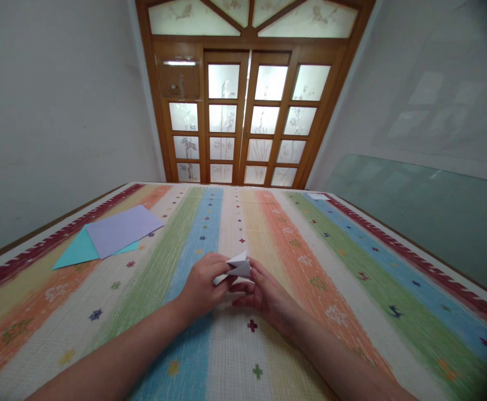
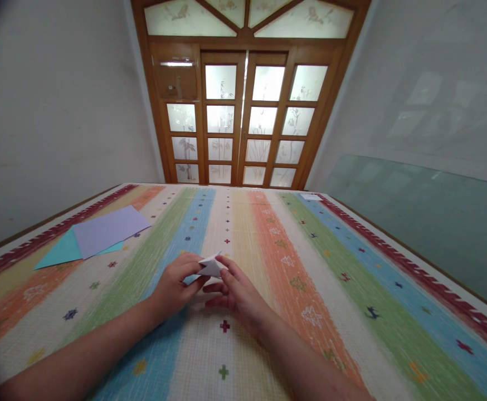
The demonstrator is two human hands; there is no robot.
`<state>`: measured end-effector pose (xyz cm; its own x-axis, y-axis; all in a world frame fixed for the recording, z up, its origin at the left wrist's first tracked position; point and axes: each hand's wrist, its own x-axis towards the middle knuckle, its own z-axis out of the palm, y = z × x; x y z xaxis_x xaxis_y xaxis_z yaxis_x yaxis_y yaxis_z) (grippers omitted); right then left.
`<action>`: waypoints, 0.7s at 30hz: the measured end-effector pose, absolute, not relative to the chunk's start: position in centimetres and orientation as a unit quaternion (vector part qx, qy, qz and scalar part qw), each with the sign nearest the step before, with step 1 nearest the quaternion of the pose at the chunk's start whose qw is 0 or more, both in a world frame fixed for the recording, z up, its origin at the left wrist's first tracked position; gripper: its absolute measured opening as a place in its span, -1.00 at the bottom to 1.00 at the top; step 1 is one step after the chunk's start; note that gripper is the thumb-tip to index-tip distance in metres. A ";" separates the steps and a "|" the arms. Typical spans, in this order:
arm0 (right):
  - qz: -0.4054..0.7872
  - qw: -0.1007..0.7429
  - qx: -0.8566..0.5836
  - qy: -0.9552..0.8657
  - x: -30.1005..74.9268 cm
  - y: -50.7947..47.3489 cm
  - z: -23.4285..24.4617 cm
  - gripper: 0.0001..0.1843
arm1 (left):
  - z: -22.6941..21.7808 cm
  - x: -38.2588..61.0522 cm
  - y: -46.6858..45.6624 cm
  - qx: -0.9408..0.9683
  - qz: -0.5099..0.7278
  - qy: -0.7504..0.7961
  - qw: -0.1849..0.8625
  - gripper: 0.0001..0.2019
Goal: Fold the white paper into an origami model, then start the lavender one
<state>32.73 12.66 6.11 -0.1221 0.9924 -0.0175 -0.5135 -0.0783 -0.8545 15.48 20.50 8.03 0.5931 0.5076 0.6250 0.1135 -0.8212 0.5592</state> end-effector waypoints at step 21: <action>0.646 0.592 -0.256 -0.408 32.9 12.4 6.6 -0.03 | 7.6 15.4 20.3 0.864 0.424 0.216 0.166 -0.78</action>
